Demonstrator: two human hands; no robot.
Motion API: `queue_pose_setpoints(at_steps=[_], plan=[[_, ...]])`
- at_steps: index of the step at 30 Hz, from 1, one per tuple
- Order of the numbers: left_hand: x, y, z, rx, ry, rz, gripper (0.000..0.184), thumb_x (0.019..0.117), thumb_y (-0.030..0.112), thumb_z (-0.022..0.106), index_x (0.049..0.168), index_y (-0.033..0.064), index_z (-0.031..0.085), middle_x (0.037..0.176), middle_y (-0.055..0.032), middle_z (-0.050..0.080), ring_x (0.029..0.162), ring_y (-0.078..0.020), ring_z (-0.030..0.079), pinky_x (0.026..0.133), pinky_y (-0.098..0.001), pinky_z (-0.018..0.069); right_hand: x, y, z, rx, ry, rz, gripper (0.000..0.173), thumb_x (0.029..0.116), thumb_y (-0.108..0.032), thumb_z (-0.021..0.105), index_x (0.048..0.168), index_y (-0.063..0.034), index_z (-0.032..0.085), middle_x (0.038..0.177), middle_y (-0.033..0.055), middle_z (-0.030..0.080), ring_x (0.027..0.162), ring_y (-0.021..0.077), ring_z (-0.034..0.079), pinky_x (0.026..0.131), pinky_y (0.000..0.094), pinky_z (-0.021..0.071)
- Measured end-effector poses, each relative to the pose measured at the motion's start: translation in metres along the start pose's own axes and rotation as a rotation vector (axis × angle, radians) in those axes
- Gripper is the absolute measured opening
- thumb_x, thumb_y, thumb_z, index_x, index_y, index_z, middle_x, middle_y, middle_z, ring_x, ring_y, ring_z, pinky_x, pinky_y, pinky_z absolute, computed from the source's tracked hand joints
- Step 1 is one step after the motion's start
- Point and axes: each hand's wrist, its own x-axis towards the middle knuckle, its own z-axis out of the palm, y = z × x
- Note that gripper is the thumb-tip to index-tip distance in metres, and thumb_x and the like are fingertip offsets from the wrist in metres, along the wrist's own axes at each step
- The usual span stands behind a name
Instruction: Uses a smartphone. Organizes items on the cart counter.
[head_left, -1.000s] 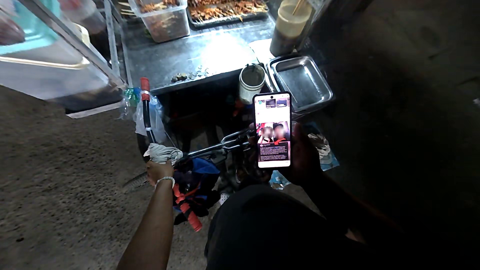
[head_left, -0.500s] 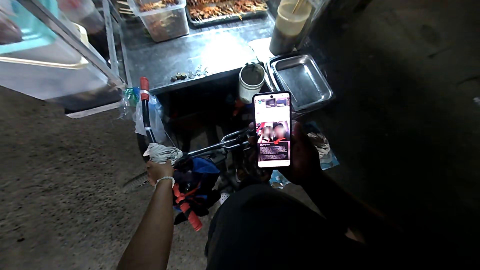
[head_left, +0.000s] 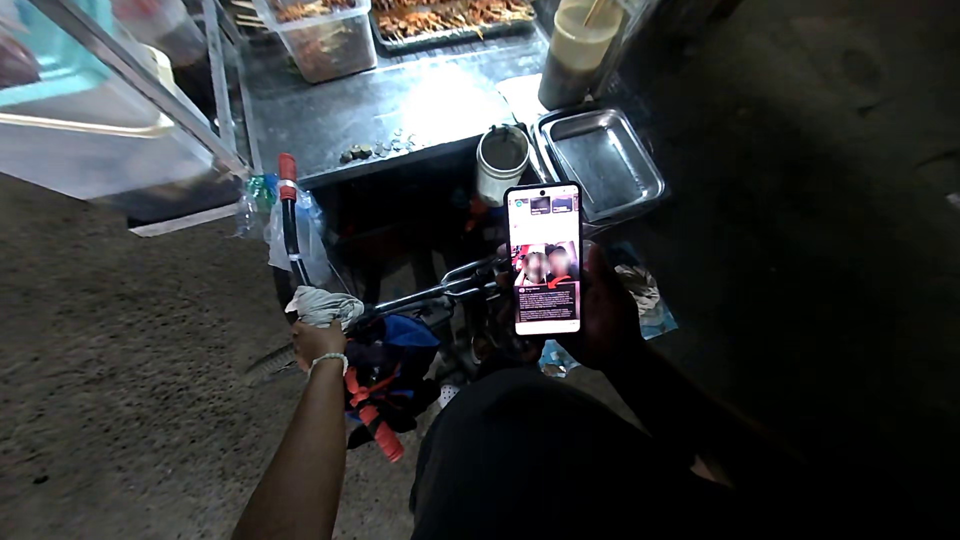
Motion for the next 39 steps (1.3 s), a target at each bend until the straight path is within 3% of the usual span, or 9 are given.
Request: queue_pose_setpoints(at_steps=[4, 11, 19, 24, 39], plan=[[-0.0016, -0.0002, -0.0007, -0.014, -0.005, 0.013, 0.077, 0.0945, 0.030, 0.071, 0.153, -0.0052, 0.035, 0.145, -0.0322, 0.050, 0.135, -0.0453, 0.051, 0.110, -0.0593, 0.0414, -0.0002, 0.0005, 0.0011, -0.021, 0.031, -0.016, 0.068, 0.0964, -0.072, 0.049, 0.136, -0.0177, 0.057, 0.121, 0.0147, 0.070, 0.096, 0.0275, 0.074, 0.069, 0.0413, 0.0649], [-0.0027, 0.0011, -0.0010, 0.013, 0.002, -0.002, 0.077, 0.0942, 0.032, 0.072, 0.154, -0.0020, 0.035, 0.144, -0.0301, 0.053, 0.133, -0.0435, 0.054, 0.109, -0.0590, 0.0428, -0.0001, -0.0011, -0.0007, -0.010, 0.000, -0.003, 0.070, 0.0962, -0.073, 0.049, 0.138, -0.0171, 0.055, 0.123, 0.0180, 0.069, 0.096, 0.0307, 0.075, 0.066, 0.0420, 0.0649], [-0.0017, 0.0005, -0.0002, 0.014, -0.002, 0.001, 0.077, 0.0946, 0.032, 0.071, 0.153, -0.0035, 0.036, 0.145, -0.0305, 0.052, 0.135, -0.0437, 0.052, 0.110, -0.0588, 0.0419, 0.0011, -0.0009, 0.0001, -0.030, 0.018, -0.045, 0.066, 0.0979, -0.070, 0.049, 0.138, -0.0175, 0.057, 0.122, 0.0141, 0.070, 0.104, 0.0265, 0.073, 0.079, 0.0426, 0.0643], [-0.0039, 0.0021, -0.0015, 0.013, 0.004, -0.004, 0.077, 0.0947, 0.032, 0.071, 0.153, -0.0036, 0.035, 0.145, -0.0305, 0.051, 0.134, -0.0433, 0.053, 0.110, -0.0578, 0.0422, 0.0020, -0.0019, -0.0010, -0.010, -0.005, -0.010, 0.069, 0.0970, -0.072, 0.049, 0.138, -0.0166, 0.056, 0.124, 0.0180, 0.069, 0.098, 0.0303, 0.074, 0.069, 0.0423, 0.0649], [-0.0011, 0.0005, -0.0002, 0.009, 0.007, 0.006, 0.076, 0.0948, 0.031, 0.072, 0.152, -0.0044, 0.036, 0.144, -0.0312, 0.052, 0.134, -0.0439, 0.053, 0.110, -0.0578, 0.0423, 0.0006, -0.0021, -0.0031, 0.007, -0.009, 0.013, 0.069, 0.0969, -0.072, 0.048, 0.139, -0.0182, 0.054, 0.125, 0.0200, 0.068, 0.096, 0.0341, 0.075, 0.061, 0.0435, 0.0646]])
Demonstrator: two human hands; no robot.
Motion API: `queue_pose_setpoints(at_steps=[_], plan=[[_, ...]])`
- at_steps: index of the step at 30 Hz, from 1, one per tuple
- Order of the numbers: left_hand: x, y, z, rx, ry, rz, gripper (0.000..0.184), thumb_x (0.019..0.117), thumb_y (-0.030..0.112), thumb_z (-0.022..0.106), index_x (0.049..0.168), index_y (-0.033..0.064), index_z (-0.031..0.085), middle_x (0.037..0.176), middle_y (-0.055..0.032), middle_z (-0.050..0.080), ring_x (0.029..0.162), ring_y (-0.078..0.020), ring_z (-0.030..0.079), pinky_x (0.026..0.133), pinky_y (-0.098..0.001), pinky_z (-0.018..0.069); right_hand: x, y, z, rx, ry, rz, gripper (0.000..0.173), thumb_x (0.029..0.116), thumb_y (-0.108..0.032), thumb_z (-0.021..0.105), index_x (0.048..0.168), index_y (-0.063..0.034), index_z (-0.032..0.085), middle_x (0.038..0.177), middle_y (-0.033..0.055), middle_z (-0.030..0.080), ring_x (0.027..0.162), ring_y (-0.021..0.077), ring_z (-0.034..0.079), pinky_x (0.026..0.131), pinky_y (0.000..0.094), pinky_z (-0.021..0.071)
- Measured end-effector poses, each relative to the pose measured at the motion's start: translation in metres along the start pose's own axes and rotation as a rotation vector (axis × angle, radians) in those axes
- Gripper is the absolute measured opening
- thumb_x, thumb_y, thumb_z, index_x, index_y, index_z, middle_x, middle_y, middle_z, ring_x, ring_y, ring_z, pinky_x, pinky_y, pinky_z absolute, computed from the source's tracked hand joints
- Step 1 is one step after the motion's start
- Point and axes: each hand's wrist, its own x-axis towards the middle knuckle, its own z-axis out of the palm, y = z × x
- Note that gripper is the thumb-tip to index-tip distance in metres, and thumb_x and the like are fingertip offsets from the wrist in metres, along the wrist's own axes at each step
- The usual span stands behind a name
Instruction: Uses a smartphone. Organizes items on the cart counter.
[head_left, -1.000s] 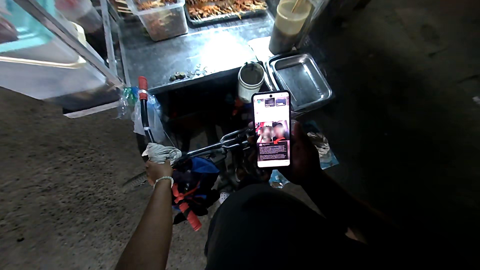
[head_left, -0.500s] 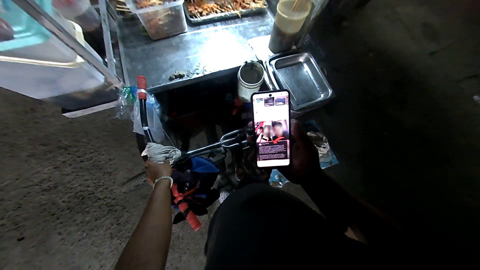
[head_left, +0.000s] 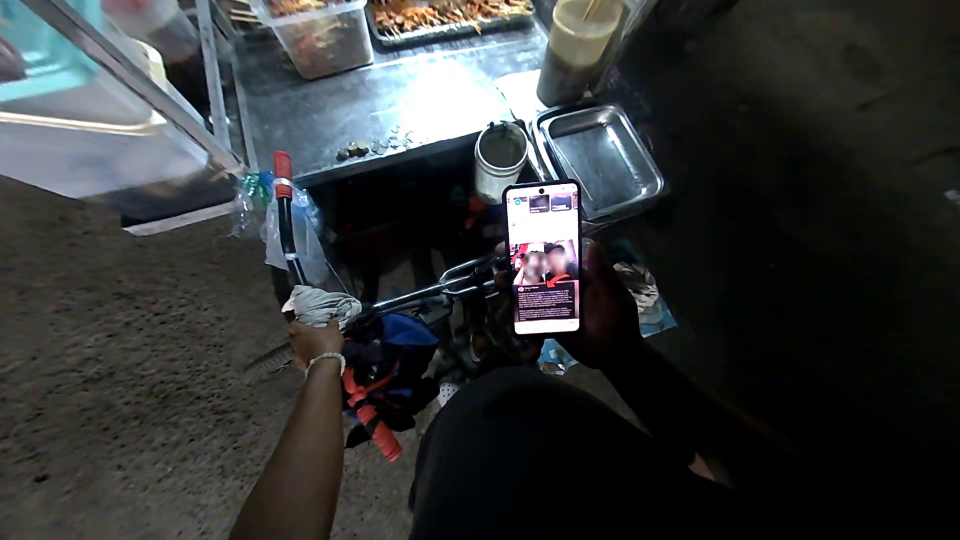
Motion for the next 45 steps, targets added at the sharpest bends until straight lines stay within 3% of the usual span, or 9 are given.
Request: queue_pose_setpoints(at_steps=[14, 25, 35, 39, 45], plan=[[0.0006, -0.0003, 0.0000, -0.011, 0.005, -0.005, 0.077, 0.0934, 0.031, 0.073, 0.152, -0.0032, 0.037, 0.144, -0.0307, 0.053, 0.134, -0.0441, 0.053, 0.110, -0.0583, 0.0426, -0.0015, 0.0008, 0.0002, -0.019, 0.019, -0.032, 0.068, 0.0972, -0.072, 0.049, 0.138, -0.0178, 0.056, 0.124, 0.0178, 0.069, 0.100, 0.0308, 0.074, 0.069, 0.0435, 0.0651], [-0.0009, -0.0011, -0.0006, -0.010, -0.006, 0.006, 0.078, 0.0940, 0.032, 0.072, 0.154, -0.0030, 0.035, 0.145, -0.0310, 0.052, 0.134, -0.0446, 0.053, 0.110, -0.0596, 0.0420, -0.0013, -0.0003, 0.0002, -0.016, -0.009, -0.011, 0.071, 0.0971, -0.073, 0.046, 0.139, -0.0173, 0.054, 0.125, 0.0202, 0.068, 0.095, 0.0332, 0.074, 0.063, 0.0423, 0.0645], [-0.0008, -0.0004, 0.0002, -0.014, -0.002, 0.005, 0.077, 0.0946, 0.031, 0.072, 0.153, -0.0034, 0.036, 0.145, -0.0310, 0.052, 0.134, -0.0440, 0.052, 0.110, -0.0587, 0.0417, -0.0030, 0.0006, -0.0026, -0.018, 0.003, -0.021, 0.071, 0.0971, -0.074, 0.046, 0.139, -0.0167, 0.056, 0.124, 0.0196, 0.069, 0.097, 0.0324, 0.075, 0.064, 0.0427, 0.0649], [-0.0018, 0.0005, -0.0005, -0.002, -0.006, -0.001, 0.077, 0.0947, 0.032, 0.071, 0.154, -0.0029, 0.036, 0.145, -0.0299, 0.052, 0.135, -0.0436, 0.052, 0.110, -0.0593, 0.0419, -0.0031, -0.0002, -0.0017, -0.020, 0.021, -0.023, 0.070, 0.0973, -0.072, 0.047, 0.141, -0.0175, 0.054, 0.128, 0.0186, 0.067, 0.102, 0.0316, 0.073, 0.070, 0.0431, 0.0648], [-0.0020, 0.0008, -0.0010, -0.008, 0.000, -0.005, 0.077, 0.0942, 0.032, 0.072, 0.153, -0.0032, 0.036, 0.144, -0.0304, 0.053, 0.135, -0.0440, 0.052, 0.109, -0.0588, 0.0429, -0.0033, -0.0002, -0.0007, -0.036, 0.044, -0.031, 0.069, 0.0970, -0.072, 0.048, 0.138, -0.0180, 0.056, 0.124, 0.0173, 0.069, 0.098, 0.0296, 0.074, 0.069, 0.0420, 0.0648]])
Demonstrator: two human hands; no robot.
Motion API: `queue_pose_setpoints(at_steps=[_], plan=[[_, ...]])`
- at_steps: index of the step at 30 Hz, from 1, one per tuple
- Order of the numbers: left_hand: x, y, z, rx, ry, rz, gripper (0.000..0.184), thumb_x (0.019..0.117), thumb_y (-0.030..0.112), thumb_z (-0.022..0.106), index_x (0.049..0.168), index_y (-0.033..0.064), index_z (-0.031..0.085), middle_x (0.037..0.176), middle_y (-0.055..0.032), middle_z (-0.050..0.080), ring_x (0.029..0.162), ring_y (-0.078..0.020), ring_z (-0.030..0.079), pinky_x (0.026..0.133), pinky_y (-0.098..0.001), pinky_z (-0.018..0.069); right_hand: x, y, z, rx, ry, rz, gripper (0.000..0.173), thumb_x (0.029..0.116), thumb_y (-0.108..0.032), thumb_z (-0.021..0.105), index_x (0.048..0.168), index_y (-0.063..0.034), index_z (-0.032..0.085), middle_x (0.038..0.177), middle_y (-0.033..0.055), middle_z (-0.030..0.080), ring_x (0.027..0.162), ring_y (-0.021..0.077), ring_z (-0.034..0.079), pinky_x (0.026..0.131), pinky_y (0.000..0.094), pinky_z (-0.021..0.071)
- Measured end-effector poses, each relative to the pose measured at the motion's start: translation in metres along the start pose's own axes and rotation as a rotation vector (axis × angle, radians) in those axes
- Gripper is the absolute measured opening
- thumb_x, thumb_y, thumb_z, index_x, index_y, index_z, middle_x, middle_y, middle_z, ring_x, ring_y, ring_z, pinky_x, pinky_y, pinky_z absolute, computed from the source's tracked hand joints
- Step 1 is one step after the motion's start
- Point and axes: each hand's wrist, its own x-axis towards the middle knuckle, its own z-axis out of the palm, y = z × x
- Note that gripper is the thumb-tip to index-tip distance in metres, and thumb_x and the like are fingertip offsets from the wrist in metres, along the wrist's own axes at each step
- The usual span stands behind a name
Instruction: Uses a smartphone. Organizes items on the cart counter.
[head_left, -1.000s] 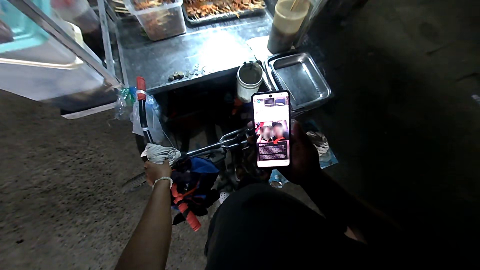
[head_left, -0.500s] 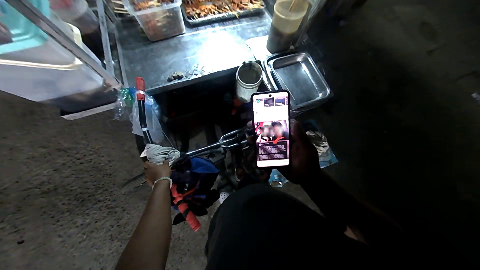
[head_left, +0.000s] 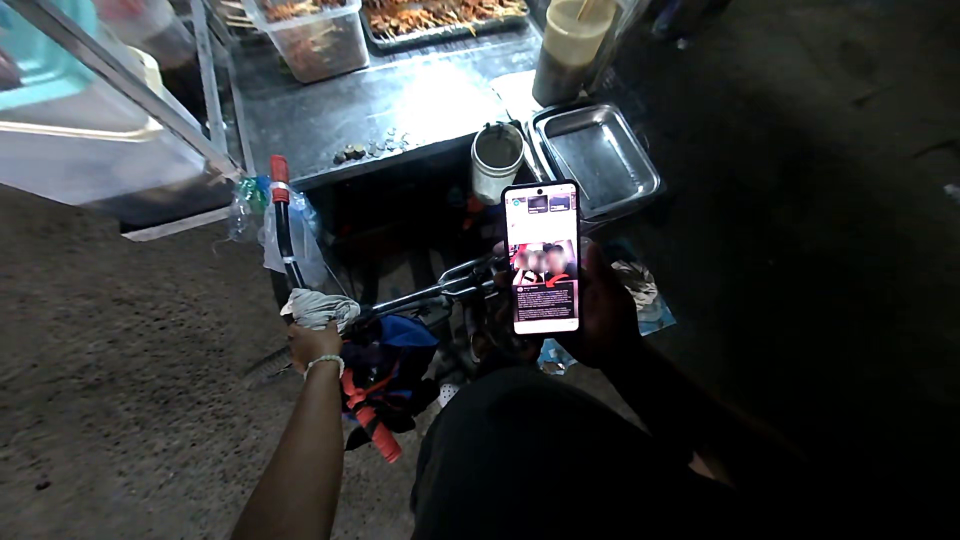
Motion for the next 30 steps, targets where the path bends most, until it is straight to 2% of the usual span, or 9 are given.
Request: queue_pose_setpoints(at_steps=[2, 5, 13, 20, 24, 27, 30], plan=[[-0.0007, 0.0001, -0.0005, 0.004, -0.004, -0.002, 0.078, 0.0944, 0.032, 0.072, 0.153, -0.0033, 0.036, 0.145, -0.0306, 0.052, 0.135, -0.0441, 0.052, 0.109, -0.0587, 0.0429, -0.0005, -0.0002, -0.0010, 0.001, -0.002, 0.013, 0.070, 0.0976, -0.073, 0.045, 0.138, -0.0178, 0.056, 0.124, 0.0173, 0.069, 0.099, 0.0298, 0.074, 0.069, 0.0420, 0.0649], [-0.0006, -0.0006, -0.0001, 0.005, -0.004, 0.002, 0.078, 0.0943, 0.033, 0.072, 0.153, -0.0028, 0.036, 0.145, -0.0303, 0.052, 0.135, -0.0438, 0.052, 0.110, -0.0587, 0.0421, -0.0012, -0.0004, -0.0022, -0.006, -0.013, 0.016, 0.069, 0.0986, -0.073, 0.044, 0.139, -0.0175, 0.054, 0.125, 0.0181, 0.068, 0.096, 0.0314, 0.075, 0.063, 0.0424, 0.0649], [0.0039, -0.0026, 0.0031, -0.004, 0.008, 0.010, 0.078, 0.0946, 0.031, 0.071, 0.153, -0.0047, 0.034, 0.145, -0.0314, 0.051, 0.136, -0.0441, 0.051, 0.112, -0.0581, 0.0407, -0.0002, -0.0015, -0.0013, 0.043, -0.017, 0.033, 0.069, 0.0962, -0.072, 0.051, 0.139, -0.0179, 0.054, 0.125, 0.0183, 0.069, 0.096, 0.0332, 0.075, 0.062, 0.0454, 0.0651], [0.0023, -0.0012, 0.0015, -0.010, 0.005, 0.000, 0.077, 0.0938, 0.030, 0.073, 0.152, -0.0042, 0.037, 0.144, -0.0311, 0.052, 0.134, -0.0435, 0.052, 0.110, -0.0577, 0.0420, 0.0005, -0.0015, -0.0010, 0.018, -0.027, 0.037, 0.071, 0.0964, -0.074, 0.048, 0.140, -0.0175, 0.053, 0.125, 0.0194, 0.068, 0.096, 0.0334, 0.075, 0.061, 0.0440, 0.0649], [0.0031, -0.0016, 0.0019, -0.009, 0.008, -0.003, 0.077, 0.0936, 0.031, 0.073, 0.152, -0.0034, 0.037, 0.145, -0.0305, 0.052, 0.134, -0.0435, 0.053, 0.109, -0.0585, 0.0424, 0.0009, -0.0013, 0.0006, 0.017, -0.009, 0.016, 0.071, 0.0955, -0.072, 0.052, 0.140, -0.0172, 0.055, 0.127, 0.0183, 0.068, 0.099, 0.0328, 0.074, 0.063, 0.0452, 0.0650], [0.0020, -0.0011, 0.0015, -0.008, 0.010, -0.002, 0.076, 0.0935, 0.031, 0.073, 0.152, -0.0031, 0.037, 0.145, -0.0304, 0.051, 0.134, -0.0437, 0.053, 0.109, -0.0590, 0.0428, 0.0015, -0.0011, 0.0012, 0.006, -0.019, -0.007, 0.069, 0.0962, -0.071, 0.051, 0.139, -0.0177, 0.055, 0.126, 0.0165, 0.068, 0.103, 0.0304, 0.073, 0.071, 0.0447, 0.0651], [0.0023, -0.0016, 0.0019, -0.011, 0.012, -0.001, 0.077, 0.0931, 0.031, 0.073, 0.152, -0.0029, 0.037, 0.144, -0.0304, 0.052, 0.134, -0.0437, 0.053, 0.109, -0.0590, 0.0426, 0.0024, -0.0008, 0.0011, 0.011, -0.038, -0.005, 0.069, 0.0967, -0.071, 0.051, 0.140, -0.0170, 0.055, 0.127, 0.0177, 0.067, 0.102, 0.0308, 0.073, 0.070, 0.0439, 0.0650]])
